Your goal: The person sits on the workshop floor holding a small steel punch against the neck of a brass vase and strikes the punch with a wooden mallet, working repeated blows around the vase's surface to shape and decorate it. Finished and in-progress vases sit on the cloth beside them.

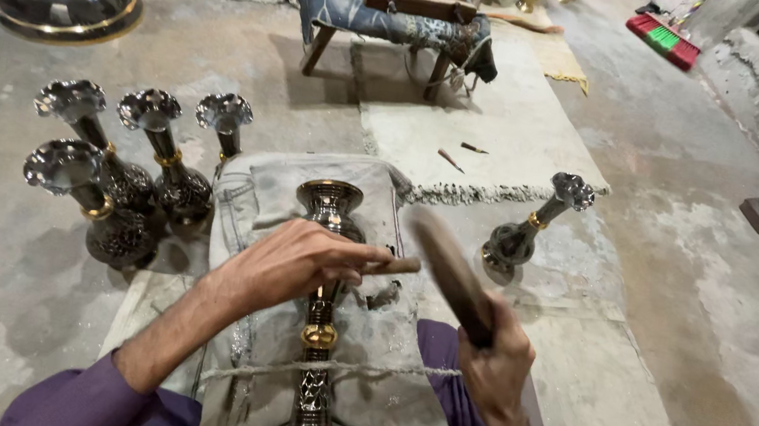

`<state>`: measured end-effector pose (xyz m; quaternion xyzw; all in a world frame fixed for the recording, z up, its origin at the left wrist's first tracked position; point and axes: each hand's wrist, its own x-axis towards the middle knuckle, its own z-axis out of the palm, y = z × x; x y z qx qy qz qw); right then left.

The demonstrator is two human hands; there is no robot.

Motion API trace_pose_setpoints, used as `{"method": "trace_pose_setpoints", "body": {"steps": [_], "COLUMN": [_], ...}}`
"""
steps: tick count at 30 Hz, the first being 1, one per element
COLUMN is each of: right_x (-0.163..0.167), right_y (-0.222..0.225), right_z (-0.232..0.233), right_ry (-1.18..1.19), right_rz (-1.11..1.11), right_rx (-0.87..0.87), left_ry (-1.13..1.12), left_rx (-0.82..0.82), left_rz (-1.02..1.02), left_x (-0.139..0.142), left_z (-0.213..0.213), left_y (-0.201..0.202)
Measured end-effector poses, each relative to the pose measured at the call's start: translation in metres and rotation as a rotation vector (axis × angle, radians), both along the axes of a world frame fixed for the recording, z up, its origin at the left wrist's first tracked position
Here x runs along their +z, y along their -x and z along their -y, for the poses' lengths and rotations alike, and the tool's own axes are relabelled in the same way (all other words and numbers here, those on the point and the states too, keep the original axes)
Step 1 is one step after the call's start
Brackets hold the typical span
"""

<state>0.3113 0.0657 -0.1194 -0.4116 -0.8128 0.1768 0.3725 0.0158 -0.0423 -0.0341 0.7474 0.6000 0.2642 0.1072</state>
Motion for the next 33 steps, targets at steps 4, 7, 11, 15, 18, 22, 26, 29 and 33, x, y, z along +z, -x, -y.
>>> {"method": "trace_pose_setpoints", "body": {"steps": [4, 7, 11, 15, 18, 22, 26, 29, 33], "right_x": [-0.018, -0.028, -0.031, -0.01, 0.009, 0.011, -0.001, -0.005, -0.001], "right_y": [0.005, 0.005, 0.005, -0.004, -0.011, -0.003, 0.005, -0.001, -0.01], "right_z": [0.002, 0.002, 0.003, 0.008, 0.027, 0.056, 0.061, 0.043, 0.019], "right_ry": [0.12, 0.035, -0.032, 0.277, 0.454, 0.521, 0.825, 0.749, 0.37], "right_rz": [-0.375, -0.145, -0.1, -0.062, -0.421, -0.707, -0.541, -0.404, -0.246], "right_rx": [0.253, 0.08, 0.098, 0.083, 0.173, 0.555, 0.579, 0.454, 0.201], "left_ry": [0.113, 0.081, 0.071, 0.147, -0.19, -0.023, -0.061, -0.145, -0.026], "left_rx": [-0.016, -0.08, -0.096, -0.019, -0.063, 0.05, -0.028, -0.136, -0.128], "left_rz": [-0.068, -0.092, -0.163, 0.138, 0.399, 0.52, 0.39, 0.228, 0.1], "left_x": [0.006, 0.014, 0.019, 0.019, 0.017, 0.013, 0.01, 0.008, 0.014], "left_z": [0.0, 0.0, 0.004, 0.011, 0.01, 0.009, 0.0, -0.004, -0.009], "left_y": [-0.001, -0.001, -0.002, 0.004, 0.017, 0.031, 0.034, 0.029, 0.02]}}
